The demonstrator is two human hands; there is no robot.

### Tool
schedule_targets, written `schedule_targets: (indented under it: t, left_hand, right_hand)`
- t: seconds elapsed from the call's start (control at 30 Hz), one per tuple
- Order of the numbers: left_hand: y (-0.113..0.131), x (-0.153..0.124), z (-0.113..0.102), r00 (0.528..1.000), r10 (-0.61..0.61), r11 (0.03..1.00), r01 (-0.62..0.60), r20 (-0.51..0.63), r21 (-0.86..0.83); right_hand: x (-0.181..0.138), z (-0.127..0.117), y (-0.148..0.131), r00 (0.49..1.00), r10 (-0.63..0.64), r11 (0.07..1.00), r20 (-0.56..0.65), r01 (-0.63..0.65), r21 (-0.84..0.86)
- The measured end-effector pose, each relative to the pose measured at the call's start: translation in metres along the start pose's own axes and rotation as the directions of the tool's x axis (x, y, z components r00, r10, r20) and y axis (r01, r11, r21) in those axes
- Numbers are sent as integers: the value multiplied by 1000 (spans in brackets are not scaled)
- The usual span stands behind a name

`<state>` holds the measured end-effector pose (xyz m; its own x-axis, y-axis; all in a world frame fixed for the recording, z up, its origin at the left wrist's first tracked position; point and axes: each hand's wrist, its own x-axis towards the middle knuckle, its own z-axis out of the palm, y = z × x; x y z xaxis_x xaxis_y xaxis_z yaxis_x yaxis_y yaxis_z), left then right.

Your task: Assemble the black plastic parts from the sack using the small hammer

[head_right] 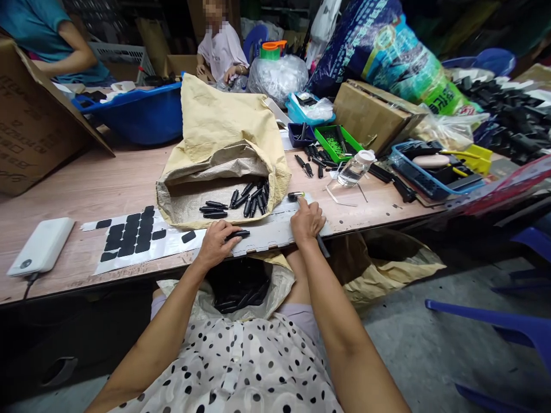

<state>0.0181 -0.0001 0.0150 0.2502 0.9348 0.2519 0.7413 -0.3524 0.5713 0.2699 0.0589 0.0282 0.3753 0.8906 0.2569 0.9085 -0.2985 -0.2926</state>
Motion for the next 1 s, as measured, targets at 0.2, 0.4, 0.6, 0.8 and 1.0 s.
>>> schedule_targets:
  t: [0.2,0.4,0.6,0.8,1.0]
  left_hand:
    - [2,-3,-6,999,33,999,-34,-25,-16]
    - [22,-52,3,955,298,950,-297,-8,-99]
    - [11,-108,53,940,81,997,-80,331,-15]
    - [18,-99,45,896,82,997,-78,436,-28]
    - [12,12,-25,998,-53,993,51,-17,-110]
  right_hand:
    - [-8,0,-11,1000,-13,997,-4,13,-79]
    - [-7,0,-12,1000,-26,995,7,27,-96]
    - [-7,5,-10,999,-47,995,-13,45,-90]
    - [-7,4,-10,999,-46,995,2,46,-84]
    - [-8,2,-12,999,-49,995,14,50,-90]
